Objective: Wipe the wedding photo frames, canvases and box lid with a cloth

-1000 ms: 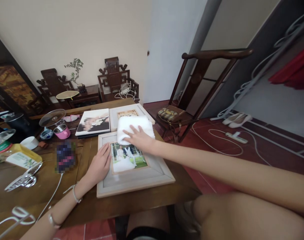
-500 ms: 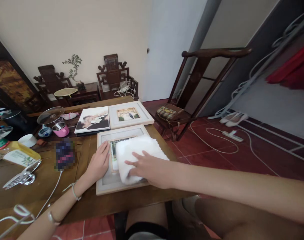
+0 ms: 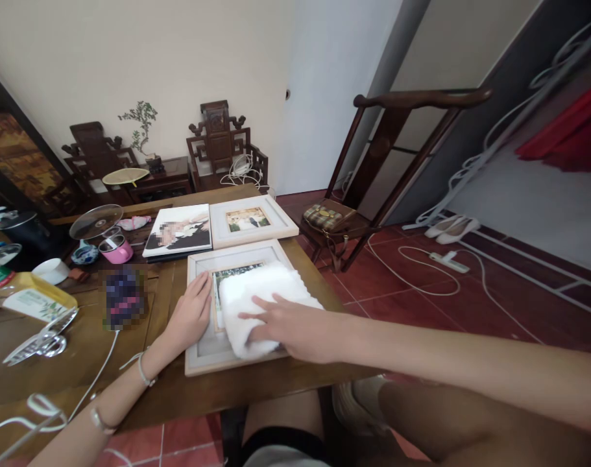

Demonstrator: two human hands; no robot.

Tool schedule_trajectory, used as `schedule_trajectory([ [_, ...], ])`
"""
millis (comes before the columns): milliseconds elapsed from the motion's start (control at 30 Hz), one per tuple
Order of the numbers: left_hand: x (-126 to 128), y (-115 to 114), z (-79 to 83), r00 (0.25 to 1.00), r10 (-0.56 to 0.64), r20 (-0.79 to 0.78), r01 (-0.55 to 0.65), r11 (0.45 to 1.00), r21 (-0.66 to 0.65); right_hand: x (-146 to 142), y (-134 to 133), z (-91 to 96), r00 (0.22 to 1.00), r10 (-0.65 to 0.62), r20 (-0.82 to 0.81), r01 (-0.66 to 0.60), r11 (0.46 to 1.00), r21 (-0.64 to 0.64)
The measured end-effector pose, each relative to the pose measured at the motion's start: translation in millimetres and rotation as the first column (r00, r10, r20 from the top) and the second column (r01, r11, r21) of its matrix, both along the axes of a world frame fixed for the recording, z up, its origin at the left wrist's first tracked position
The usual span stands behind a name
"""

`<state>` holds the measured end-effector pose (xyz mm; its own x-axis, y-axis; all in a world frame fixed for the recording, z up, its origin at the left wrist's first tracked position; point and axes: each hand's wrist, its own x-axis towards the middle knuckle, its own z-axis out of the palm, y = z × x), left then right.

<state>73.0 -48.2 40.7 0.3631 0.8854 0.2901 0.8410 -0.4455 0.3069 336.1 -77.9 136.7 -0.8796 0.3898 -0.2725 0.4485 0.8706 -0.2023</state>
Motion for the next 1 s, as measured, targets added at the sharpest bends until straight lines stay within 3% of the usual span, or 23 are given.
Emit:
schedule_trajectory([
  [200, -2.1, 2.3, -0.7, 1.0, -0.024, -0.019, 0.024, 1.0, -0.002, -21.0, 27.8, -24.2, 0.997, -0.082, -0.012, 0.082, 0.967, 0.242],
  [333, -5.2, 3.4, -0.6, 1.0, -0.018, -0.023, 0.018, 1.0, -0.011, -35.6, 52.0, -30.3, 0.972, -0.23, -0.052, 0.232, 0.894, 0.382],
  [467, -9.6, 2.9, -1.3, 0.999, -0.02, -0.034, 0.019, 1.0, -0.025, -48.0, 73.4, -36.2, 0.957, -0.283, -0.071, 0.284, 0.85, 0.444],
  [633, -11.5, 2.4, -1.3, 1.0, 0.002, -0.023, -0.003, 0.999, -0.034, -56.5, 71.4, -33.7, 0.95, -0.311, -0.015, 0.296, 0.885, 0.359],
  [833, -13.6, 2.4, -1.4, 1.0, 0.011, -0.005, -0.011, 1.0, -0.02, -53.3, 40.4, -1.8, 0.976, -0.184, 0.114, 0.165, 0.974, 0.155],
  [1000, -12.8, 2.0, -1.4, 1.0, 0.011, -0.005, -0.011, 1.0, -0.018, -42.3, 12.9, 19.3, 0.985, -0.084, 0.152, 0.084, 0.996, 0.004],
])
